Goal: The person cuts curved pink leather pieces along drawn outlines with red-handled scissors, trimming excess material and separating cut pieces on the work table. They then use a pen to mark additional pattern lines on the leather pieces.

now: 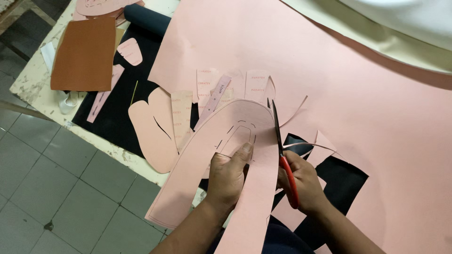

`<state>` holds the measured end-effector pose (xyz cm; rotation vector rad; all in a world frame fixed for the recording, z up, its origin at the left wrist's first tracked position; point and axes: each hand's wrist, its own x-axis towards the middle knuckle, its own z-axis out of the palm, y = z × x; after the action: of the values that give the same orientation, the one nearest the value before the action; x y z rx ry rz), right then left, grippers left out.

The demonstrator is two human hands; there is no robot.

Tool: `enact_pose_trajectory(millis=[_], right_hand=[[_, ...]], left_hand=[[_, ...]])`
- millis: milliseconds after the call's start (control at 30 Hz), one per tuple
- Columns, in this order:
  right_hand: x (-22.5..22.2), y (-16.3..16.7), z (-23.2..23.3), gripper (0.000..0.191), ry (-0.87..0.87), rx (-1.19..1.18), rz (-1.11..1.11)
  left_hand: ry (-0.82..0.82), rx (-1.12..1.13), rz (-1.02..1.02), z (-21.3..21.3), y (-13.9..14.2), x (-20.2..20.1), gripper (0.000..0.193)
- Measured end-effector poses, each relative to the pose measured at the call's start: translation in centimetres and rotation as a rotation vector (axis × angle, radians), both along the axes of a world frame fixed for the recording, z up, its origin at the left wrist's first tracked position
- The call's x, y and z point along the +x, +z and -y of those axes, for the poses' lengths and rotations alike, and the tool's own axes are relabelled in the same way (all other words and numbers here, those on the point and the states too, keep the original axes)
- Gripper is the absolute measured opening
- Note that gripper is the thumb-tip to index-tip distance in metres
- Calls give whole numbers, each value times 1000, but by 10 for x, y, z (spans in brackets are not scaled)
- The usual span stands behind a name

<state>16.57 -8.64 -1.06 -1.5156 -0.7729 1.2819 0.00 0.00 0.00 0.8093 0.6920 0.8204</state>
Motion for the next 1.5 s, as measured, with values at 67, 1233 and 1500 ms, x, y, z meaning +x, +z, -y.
enact_pose_trajectory(millis=[67, 1233, 1500], right_hand=[[0, -4, 0, 23, -1, 28, -17], [2, -2, -3, 31, -17, -19, -16], [3, -8, 1, 30, -5, -34, -35]], left_hand=[[25, -34, 44, -2, 10, 3, 22], [-125, -15, -165, -13, 28, -10, 29], [-147, -73, -210, -14, 30, -12, 31]])
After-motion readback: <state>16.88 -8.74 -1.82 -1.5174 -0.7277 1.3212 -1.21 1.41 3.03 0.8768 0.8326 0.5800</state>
